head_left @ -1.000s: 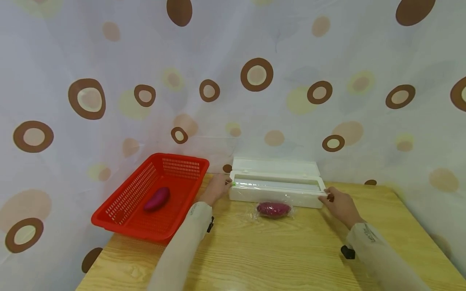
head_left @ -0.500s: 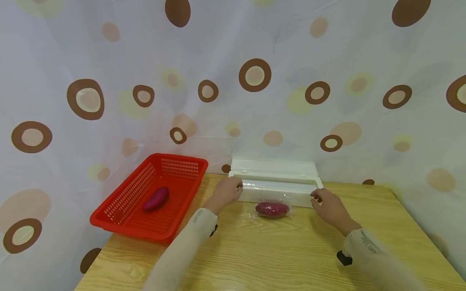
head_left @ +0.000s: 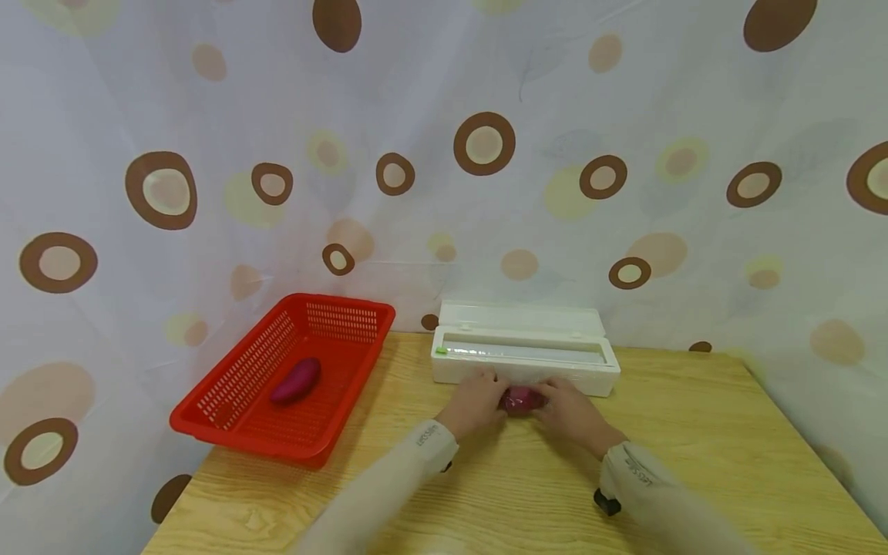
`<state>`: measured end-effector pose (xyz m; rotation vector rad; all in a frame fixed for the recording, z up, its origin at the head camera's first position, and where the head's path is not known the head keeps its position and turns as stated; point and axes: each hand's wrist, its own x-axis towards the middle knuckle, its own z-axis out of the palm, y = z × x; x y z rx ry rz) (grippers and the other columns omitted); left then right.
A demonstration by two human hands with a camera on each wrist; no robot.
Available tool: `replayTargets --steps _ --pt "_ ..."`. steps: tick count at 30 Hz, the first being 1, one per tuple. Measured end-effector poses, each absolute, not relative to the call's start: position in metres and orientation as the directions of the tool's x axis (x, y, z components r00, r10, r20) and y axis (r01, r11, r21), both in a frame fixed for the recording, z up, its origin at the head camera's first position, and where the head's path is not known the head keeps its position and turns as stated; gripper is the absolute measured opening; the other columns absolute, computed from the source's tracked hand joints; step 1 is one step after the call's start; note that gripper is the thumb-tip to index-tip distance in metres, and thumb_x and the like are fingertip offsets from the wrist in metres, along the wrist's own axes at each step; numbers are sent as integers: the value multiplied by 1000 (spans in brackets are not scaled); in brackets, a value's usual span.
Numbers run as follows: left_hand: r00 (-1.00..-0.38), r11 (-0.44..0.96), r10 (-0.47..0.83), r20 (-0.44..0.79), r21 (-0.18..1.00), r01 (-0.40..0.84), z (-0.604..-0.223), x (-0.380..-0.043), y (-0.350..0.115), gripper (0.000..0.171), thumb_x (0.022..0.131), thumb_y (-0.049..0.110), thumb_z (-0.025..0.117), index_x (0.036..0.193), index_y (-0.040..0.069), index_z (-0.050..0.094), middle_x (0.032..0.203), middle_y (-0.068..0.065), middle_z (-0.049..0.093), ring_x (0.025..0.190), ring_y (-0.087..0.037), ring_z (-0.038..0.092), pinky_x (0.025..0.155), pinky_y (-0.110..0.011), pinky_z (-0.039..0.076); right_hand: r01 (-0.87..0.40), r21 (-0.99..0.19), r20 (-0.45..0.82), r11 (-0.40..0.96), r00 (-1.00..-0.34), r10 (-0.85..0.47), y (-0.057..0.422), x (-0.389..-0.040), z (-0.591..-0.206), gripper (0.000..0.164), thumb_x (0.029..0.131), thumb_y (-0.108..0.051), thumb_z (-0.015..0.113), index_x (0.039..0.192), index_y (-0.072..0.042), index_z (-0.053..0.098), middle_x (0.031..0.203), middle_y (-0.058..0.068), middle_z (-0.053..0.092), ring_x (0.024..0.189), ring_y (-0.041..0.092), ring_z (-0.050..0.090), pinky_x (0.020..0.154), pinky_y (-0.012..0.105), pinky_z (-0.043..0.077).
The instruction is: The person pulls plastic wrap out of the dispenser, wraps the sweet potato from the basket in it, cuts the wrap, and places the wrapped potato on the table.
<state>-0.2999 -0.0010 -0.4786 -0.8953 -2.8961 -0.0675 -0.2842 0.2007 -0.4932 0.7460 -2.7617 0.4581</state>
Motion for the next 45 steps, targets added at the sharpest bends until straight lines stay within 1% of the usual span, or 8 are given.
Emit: replayTargets --steps 7,13,17,26,32,36,42,45 --pt "-843 848 526 113 0 529 -485 -304 6 51 80 34 76 123 16 56 109 -5 57 101 -18 55 85 -31 47 -481 -206 301 852 -860 -412 191 -287 -497 57 77 -19 79 125 -1 55 121 18 54 111 38 50 94 51 41" --pt "-854 868 489 178 -7 496 -494 -309 11 43 79 29 76 116 17 57 105 -4 59 97 -20 56 77 -33 50 -450 -215 302 867 -875 -379 188 -292 -502 52 78 -16 77 122 0 54 120 19 55 111 39 49 94 52 40" --pt "-853 865 491 179 12 501 -495 -309 9 43 81 27 74 119 17 56 108 -4 59 100 -20 56 81 -34 49 -444 -214 304 870 -877 -372 188 -293 -503 48 80 -17 75 120 0 53 118 18 56 110 38 49 94 52 40" --pt "-868 836 491 79 240 494 -488 -305 -7 38 92 31 61 122 10 51 112 -5 59 106 -18 55 92 -31 44 -437 -310 222 845 -897 -383 190 -290 -498 33 91 -16 62 119 -2 53 115 15 58 108 34 51 93 50 42" --pt "-889 840 456 35 314 443 -491 -305 -11 31 96 30 54 116 7 52 104 -5 59 97 -16 56 85 -31 47 -473 -295 222 830 -879 -422 187 -289 -498 42 86 -22 70 120 -2 54 113 15 60 104 33 54 90 49 43" --pt "-899 846 438 5 337 414 -492 -303 -14 31 95 30 56 116 7 51 103 -6 58 96 -17 57 83 -32 48 -466 -279 190 839 -884 -428 183 -289 -498 45 85 -22 71 123 -4 53 116 16 59 106 33 53 92 49 43" --pt "-891 832 454 21 348 433 -492 -299 -17 42 84 27 71 114 7 49 105 -8 61 99 -20 59 87 -31 47 -474 -275 161 837 -881 -446 180 -288 -494 42 88 -19 67 125 -3 52 117 19 58 106 35 54 93 51 42" --pt "-891 834 452 35 338 436 -495 -299 -17 41 85 27 71 114 7 49 104 -10 63 99 -21 61 86 -30 48 -486 -275 163 830 -874 -458 180 -288 -496 42 90 -17 65 127 -2 51 119 20 58 107 37 54 93 52 41"
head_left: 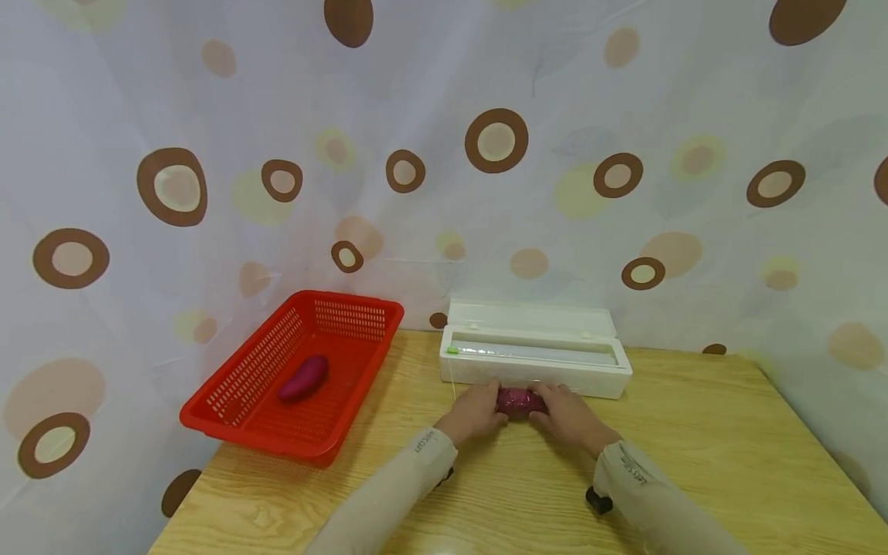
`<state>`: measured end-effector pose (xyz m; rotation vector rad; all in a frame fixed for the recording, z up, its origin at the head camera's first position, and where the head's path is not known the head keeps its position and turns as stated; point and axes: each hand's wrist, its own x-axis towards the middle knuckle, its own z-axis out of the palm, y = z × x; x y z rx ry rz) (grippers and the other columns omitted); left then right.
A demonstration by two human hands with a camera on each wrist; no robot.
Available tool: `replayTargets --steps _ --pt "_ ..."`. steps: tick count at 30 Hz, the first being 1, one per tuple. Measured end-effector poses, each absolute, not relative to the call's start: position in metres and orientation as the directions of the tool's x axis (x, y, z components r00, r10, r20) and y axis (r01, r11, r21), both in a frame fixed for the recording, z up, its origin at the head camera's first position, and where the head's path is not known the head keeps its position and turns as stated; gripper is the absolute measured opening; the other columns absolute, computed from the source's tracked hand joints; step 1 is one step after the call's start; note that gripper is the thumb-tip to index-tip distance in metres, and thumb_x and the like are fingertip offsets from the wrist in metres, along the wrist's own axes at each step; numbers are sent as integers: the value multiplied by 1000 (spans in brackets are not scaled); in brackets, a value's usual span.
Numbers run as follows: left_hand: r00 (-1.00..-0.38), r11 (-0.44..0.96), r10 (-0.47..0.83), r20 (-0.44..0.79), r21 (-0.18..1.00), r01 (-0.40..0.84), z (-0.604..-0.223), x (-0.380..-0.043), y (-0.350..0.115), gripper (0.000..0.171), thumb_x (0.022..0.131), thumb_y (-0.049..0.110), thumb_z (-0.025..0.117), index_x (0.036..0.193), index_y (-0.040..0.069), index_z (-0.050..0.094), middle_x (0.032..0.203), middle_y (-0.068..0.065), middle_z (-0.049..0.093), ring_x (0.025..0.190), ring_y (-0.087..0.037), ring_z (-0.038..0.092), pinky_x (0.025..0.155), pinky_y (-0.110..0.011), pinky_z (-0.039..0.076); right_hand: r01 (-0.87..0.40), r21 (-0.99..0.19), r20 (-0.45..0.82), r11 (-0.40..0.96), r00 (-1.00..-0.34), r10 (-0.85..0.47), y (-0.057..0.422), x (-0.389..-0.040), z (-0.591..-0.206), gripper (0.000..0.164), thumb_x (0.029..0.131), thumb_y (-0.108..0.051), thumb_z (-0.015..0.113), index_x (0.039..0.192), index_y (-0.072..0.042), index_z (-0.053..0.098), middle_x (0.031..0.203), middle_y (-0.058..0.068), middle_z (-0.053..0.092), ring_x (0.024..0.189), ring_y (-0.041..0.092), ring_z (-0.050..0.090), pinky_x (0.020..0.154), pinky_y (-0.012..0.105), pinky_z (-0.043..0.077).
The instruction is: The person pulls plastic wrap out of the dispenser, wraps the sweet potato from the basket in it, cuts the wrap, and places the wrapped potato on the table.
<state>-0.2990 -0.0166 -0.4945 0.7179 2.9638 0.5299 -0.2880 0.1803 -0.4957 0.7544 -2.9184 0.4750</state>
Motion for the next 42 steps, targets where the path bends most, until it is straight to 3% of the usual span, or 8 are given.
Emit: replayTargets --steps 3,9,13,21,28,36,42 --pt "-897 842 442 25 333 425 -496 -300 -17 40 89 29 67 117 6 49 104 -11 63 99 -22 62 85 -31 49 -483 -287 160 827 -876 -455 180 -290 -499 44 91 -18 63 130 -3 50 121 21 57 108 39 53 93 53 40" --pt "-902 854 432 0 321 409 -497 -299 -18 34 93 30 60 116 6 53 105 -10 63 98 -21 61 85 -31 49 -458 -304 159 836 -889 -430 176 -293 -502 57 84 -22 72 131 0 49 117 23 52 107 39 53 92 53 42" --pt "-899 864 438 -11 280 418 -497 -298 -19 35 95 32 57 117 6 54 108 -9 60 101 -20 58 87 -32 47 -464 -318 165 827 -886 -433 177 -295 -501 52 84 -19 72 128 2 52 114 22 53 106 39 54 91 53 43" --pt "-893 874 442 85 183 450 -492 -294 -19 48 85 31 71 122 7 52 108 -8 56 100 -19 56 87 -33 46 -464 -467 138 753 -879 -456 184 -299 -502 44 94 -22 59 125 8 47 110 21 59 104 33 56 89 49 45" --pt "-907 897 382 177 163 410 -491 -290 -21 42 88 43 64 114 12 52 107 -5 62 98 -20 54 85 -36 42 -443 -546 157 711 -888 -433 183 -298 -496 33 100 -22 47 120 4 51 98 9 62 91 21 58 80 42 47" --pt "-914 867 385 126 291 405 -496 -292 -37 46 92 43 55 119 6 58 98 -4 48 88 -16 48 77 -29 44 -465 -453 187 760 -884 -429 175 -299 -496 48 86 -25 70 122 2 53 117 17 54 106 31 54 91 47 45" --pt "-918 872 396 20 305 383 -492 -294 -42 48 93 42 55 122 3 55 106 -9 55 98 -20 55 83 -32 47 -484 -429 192 763 -874 -447 171 -301 -501 41 86 -23 70 117 -1 55 110 12 59 102 28 56 89 46 46"
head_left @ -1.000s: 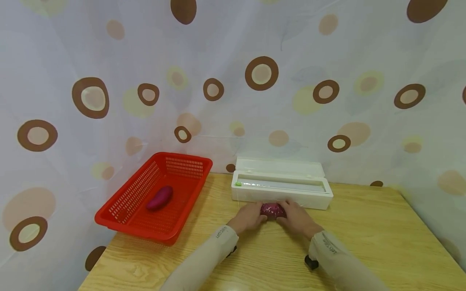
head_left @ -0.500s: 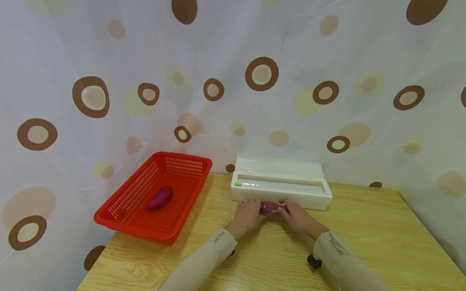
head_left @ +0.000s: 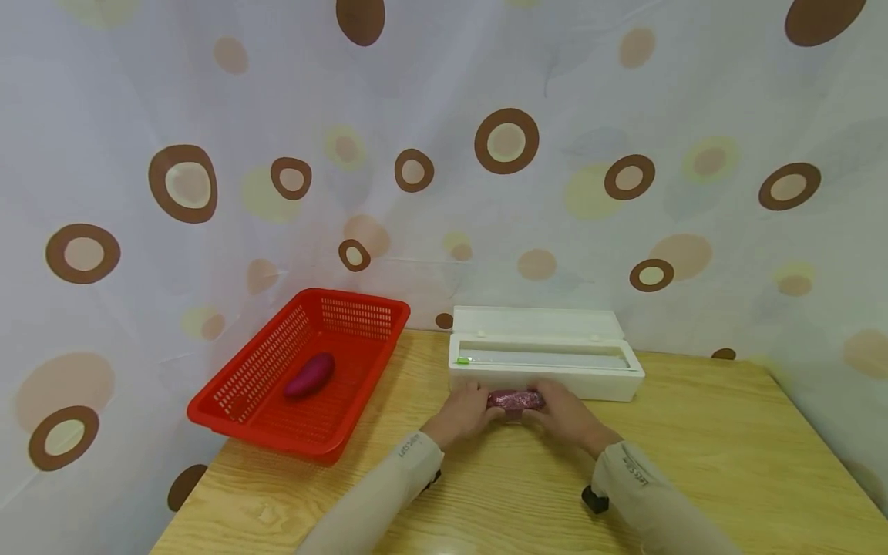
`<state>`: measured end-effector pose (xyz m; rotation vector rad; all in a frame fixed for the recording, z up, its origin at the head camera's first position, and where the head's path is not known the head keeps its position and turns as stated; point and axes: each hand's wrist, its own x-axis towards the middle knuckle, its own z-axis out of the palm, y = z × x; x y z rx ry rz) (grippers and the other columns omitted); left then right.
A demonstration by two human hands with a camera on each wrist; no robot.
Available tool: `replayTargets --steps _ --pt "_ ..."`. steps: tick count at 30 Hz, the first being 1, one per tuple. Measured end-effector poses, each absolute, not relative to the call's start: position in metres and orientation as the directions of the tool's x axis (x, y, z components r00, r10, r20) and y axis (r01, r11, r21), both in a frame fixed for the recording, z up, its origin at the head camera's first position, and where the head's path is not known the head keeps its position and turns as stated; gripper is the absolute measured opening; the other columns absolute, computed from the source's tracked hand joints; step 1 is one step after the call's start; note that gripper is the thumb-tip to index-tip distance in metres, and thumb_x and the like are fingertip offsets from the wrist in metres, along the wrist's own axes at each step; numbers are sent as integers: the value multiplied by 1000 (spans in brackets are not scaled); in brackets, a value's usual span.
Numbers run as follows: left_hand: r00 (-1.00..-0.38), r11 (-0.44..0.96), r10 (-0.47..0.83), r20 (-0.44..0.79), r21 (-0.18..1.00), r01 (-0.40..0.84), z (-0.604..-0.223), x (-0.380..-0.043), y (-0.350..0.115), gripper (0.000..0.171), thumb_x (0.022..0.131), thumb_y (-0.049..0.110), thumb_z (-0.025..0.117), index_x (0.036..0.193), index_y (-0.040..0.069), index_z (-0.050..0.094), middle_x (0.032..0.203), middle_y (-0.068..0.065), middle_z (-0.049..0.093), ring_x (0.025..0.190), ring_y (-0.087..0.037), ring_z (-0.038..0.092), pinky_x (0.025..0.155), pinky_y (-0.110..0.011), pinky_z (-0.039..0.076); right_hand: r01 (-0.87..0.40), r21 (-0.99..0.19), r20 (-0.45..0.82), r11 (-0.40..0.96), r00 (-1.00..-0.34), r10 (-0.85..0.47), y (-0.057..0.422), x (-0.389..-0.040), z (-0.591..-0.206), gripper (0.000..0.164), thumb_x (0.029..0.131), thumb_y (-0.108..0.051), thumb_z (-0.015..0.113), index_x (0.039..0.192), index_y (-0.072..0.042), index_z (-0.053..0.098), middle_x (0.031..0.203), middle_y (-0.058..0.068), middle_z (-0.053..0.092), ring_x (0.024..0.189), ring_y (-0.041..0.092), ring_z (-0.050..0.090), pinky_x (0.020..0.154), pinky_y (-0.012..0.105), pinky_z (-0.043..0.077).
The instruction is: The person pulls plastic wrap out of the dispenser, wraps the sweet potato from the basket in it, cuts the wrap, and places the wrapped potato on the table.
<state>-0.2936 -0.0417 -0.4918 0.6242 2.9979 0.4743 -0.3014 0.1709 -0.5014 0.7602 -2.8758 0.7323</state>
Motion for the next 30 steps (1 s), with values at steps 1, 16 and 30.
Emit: replayTargets --steps 1,16,30 --pt "-920 869 392 14 324 375 -491 -294 -42 47 92 40 59 121 3 54 107 -9 56 99 -21 56 84 -33 47 -483 -427 188 765 -875 -447 171 -302 -503 40 86 -24 69 116 -1 55 109 12 59 101 27 56 88 46 46" --pt "-951 904 307 37 300 304 -492 -298 -46 53 82 35 73 121 6 51 121 -11 54 117 -28 46 99 -45 36 -444 -437 139 782 -892 -430 165 -302 -500 50 84 -36 70 118 -3 53 110 14 55 100 27 54 86 45 47" --pt "-935 920 342 97 169 354 -488 -296 -50 54 75 42 79 116 12 61 115 -11 52 116 -29 43 102 -51 27 -524 -245 320 816 -838 -442 167 -298 -494 45 62 -43 86 90 -12 69 108 12 51 101 32 45 88 47 39"
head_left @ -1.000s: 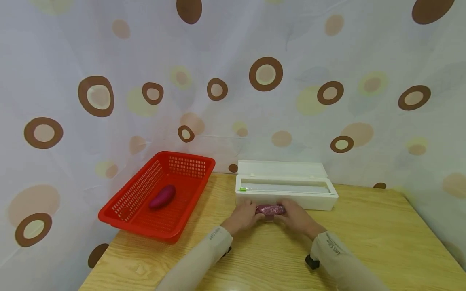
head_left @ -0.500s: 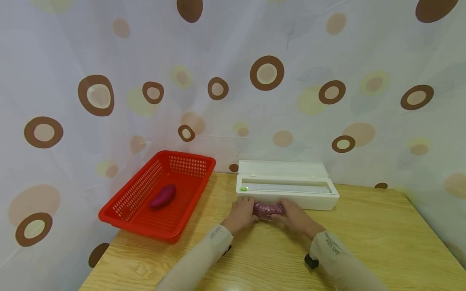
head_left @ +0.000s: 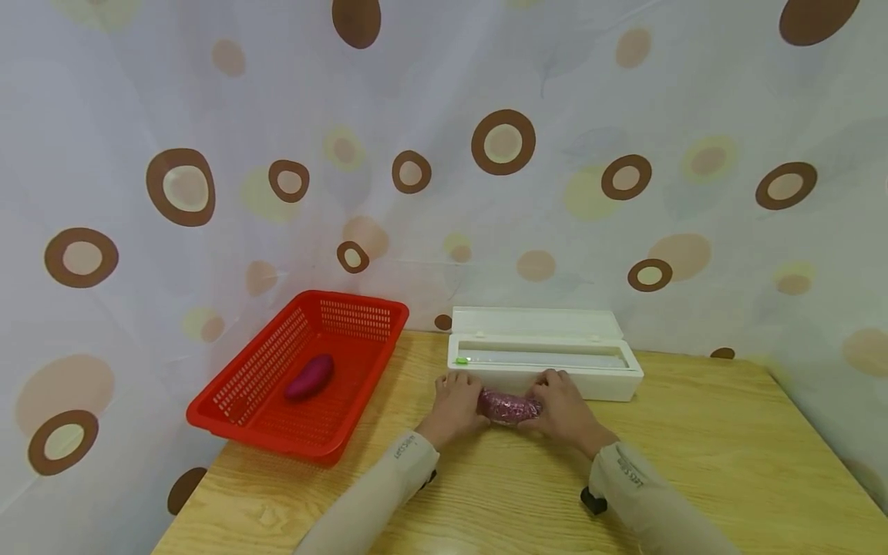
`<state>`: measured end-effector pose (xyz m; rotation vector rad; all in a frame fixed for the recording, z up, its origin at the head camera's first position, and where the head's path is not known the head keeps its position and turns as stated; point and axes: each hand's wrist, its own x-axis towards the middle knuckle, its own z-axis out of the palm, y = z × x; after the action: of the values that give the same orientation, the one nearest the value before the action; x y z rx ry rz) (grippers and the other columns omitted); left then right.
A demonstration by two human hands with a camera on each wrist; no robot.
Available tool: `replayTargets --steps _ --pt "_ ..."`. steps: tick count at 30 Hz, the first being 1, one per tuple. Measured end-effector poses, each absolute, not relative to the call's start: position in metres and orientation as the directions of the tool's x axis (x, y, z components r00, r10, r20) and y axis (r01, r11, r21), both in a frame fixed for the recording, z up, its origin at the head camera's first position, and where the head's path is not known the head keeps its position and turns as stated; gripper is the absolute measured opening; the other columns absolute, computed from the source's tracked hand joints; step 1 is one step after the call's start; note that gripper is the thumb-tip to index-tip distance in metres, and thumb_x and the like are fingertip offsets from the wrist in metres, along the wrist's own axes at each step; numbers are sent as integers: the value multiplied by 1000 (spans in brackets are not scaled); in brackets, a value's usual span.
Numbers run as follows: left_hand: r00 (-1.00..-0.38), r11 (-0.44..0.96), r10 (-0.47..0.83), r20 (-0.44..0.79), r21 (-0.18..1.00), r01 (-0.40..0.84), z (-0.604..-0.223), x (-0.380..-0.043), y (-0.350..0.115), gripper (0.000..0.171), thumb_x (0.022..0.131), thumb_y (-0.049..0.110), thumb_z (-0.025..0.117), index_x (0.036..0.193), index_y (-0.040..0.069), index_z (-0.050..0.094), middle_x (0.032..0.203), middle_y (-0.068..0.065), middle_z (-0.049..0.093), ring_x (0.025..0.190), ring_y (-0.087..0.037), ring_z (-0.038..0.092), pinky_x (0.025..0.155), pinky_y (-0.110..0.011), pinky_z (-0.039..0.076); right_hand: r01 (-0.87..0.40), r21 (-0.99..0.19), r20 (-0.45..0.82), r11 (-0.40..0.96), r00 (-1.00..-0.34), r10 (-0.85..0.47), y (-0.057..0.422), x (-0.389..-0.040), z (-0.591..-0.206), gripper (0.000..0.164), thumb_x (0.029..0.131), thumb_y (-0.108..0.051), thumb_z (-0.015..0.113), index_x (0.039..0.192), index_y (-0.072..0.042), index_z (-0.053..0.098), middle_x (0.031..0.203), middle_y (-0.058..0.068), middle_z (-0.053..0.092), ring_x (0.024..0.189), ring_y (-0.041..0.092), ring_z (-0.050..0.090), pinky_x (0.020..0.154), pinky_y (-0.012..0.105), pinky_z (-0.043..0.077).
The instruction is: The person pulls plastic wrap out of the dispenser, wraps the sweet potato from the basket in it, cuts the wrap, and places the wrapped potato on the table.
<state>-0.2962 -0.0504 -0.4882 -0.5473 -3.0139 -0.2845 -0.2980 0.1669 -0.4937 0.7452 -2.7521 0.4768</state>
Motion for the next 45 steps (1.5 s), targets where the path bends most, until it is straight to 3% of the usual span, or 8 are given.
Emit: replayTargets --steps 5,11,20,25,31,35,40,45 --pt "-937 926 331 116 154 346 -489 -295 -50 55 73 43 79 116 14 61 112 -10 50 114 -29 42 102 -49 28 -545 -192 400 816 -803 -442 168 -297 -493 43 57 -46 87 82 -17 69 117 16 51 109 39 42 89 53 34" --pt "-933 923 337 126 150 354 -487 -296 -50 57 75 44 77 121 15 60 114 -11 49 114 -28 42 102 -47 30 -543 -169 409 823 -798 -442 170 -297 -493 41 59 -50 85 79 -18 69 123 16 49 115 40 39 89 53 34" --pt "-913 928 366 179 9 374 -490 -294 -44 43 79 38 75 111 11 64 114 -10 50 113 -28 44 95 -43 38 -581 -187 400 792 -782 -479 171 -294 -492 35 73 -56 73 75 -21 69 127 13 50 119 38 39 89 56 33" --pt "-909 928 364 204 6 373 -490 -293 -42 48 80 42 74 115 12 61 113 -7 54 112 -26 47 92 -43 40 -577 -198 389 792 -788 -477 169 -291 -490 34 84 -49 66 79 -16 69 126 16 50 119 40 37 89 58 32" --pt "-906 925 331 265 99 367 -488 -292 -43 49 81 43 72 118 15 54 115 -5 58 108 -24 49 87 -41 40 -560 -227 397 797 -800 -450 166 -290 -489 36 93 -34 59 112 -3 63 117 18 54 111 39 46 89 55 36" --pt "-903 914 345 255 129 385 -487 -290 -47 49 90 47 60 126 15 51 121 -6 56 112 -24 49 86 -40 40 -565 -337 406 753 -809 -425 162 -290 -489 50 89 -23 66 128 3 49 113 20 57 104 35 54 89 49 44" --pt "-920 888 329 213 260 378 -485 -288 -51 55 98 43 44 139 6 40 133 -11 50 121 -27 44 94 -43 39 -529 -417 423 739 -833 -357 153 -290 -488 56 82 -21 75 126 3 51 105 16 57 90 27 58 79 44 50" --pt "-927 781 261 269 505 366 -484 -291 -56 52 98 34 47 137 -1 42 129 -17 46 116 -27 48 97 -40 41 -477 -541 393 693 -872 -293 143 -292 -485 46 84 -26 72 117 4 59 99 14 55 86 25 56 75 42 51"
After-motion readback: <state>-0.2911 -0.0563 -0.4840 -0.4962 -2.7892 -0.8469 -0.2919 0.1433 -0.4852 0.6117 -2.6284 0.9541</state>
